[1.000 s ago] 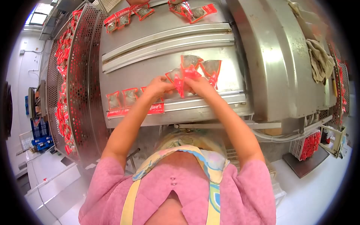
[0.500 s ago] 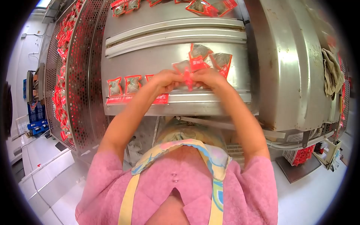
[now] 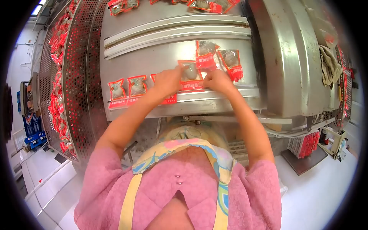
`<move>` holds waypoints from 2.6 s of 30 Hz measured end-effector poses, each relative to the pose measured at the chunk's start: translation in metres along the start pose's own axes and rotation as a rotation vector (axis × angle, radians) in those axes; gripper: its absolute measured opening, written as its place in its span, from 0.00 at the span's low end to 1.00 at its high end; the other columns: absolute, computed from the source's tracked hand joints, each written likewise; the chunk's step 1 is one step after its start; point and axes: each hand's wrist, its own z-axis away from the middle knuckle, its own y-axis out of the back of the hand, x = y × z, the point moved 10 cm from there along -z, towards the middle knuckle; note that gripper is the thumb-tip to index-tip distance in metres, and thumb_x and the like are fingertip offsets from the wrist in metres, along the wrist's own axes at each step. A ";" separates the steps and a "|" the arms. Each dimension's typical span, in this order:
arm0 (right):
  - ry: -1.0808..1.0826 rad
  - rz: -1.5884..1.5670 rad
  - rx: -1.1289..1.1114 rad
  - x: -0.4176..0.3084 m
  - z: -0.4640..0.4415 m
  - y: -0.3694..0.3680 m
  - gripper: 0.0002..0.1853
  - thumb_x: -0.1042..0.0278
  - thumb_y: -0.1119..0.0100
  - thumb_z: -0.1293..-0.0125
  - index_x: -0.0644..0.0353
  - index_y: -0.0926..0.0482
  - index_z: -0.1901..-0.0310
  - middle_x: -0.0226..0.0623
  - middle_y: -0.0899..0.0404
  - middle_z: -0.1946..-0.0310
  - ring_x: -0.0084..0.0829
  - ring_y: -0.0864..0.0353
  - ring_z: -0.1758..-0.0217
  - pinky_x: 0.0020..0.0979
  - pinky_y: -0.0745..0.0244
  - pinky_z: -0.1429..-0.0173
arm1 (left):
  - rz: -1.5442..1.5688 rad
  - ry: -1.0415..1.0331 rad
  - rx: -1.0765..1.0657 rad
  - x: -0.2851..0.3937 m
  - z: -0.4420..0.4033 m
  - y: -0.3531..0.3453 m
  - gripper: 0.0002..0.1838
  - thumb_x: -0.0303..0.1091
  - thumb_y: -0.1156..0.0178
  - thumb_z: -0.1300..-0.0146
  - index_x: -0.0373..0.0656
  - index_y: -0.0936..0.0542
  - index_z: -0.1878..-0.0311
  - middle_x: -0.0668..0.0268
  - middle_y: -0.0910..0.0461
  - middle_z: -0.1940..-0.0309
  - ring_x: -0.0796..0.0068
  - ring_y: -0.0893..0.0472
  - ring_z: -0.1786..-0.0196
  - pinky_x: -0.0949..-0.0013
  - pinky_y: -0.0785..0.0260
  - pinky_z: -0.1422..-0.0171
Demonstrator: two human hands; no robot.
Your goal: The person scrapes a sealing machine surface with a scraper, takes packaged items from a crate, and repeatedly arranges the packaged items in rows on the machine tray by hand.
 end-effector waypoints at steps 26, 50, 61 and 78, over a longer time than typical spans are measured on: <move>0.095 -0.074 0.436 0.001 0.050 0.054 0.15 0.61 0.44 0.37 0.65 0.19 0.58 0.47 0.18 0.64 0.44 0.18 0.61 0.39 0.26 0.57 | 0.026 -0.435 0.038 0.070 0.059 0.005 0.09 0.29 0.42 0.44 0.46 0.21 0.58 0.62 0.24 0.64 0.59 0.23 0.57 0.58 0.29 0.58; -0.248 -1.078 -0.018 0.049 0.016 0.047 0.09 0.63 0.45 0.33 0.53 0.24 0.54 0.27 0.22 0.75 0.18 0.30 0.83 0.17 0.39 0.84 | 0.742 0.275 -0.087 0.082 -0.059 -0.012 0.39 0.52 0.31 0.53 0.29 0.30 0.47 0.49 0.19 0.60 0.57 0.18 0.57 0.59 0.26 0.53; -0.270 -0.991 -0.283 0.054 0.019 0.045 0.10 0.73 0.41 0.40 0.54 0.24 0.57 0.29 0.21 0.71 0.16 0.28 0.78 0.14 0.35 0.79 | 0.996 0.393 0.152 0.077 -0.056 -0.058 0.46 0.53 0.29 0.55 0.33 0.37 0.40 0.46 0.23 0.51 0.56 0.19 0.52 0.58 0.29 0.45; -0.141 -0.091 0.042 0.055 0.030 0.088 0.13 0.64 0.34 0.44 0.63 0.22 0.79 0.30 0.25 0.85 0.19 0.29 0.81 0.25 0.37 0.78 | 0.592 0.137 0.252 0.093 -0.056 -0.054 0.26 0.31 0.45 0.40 0.27 0.35 0.41 0.48 0.19 0.67 0.55 0.16 0.66 0.60 0.23 0.69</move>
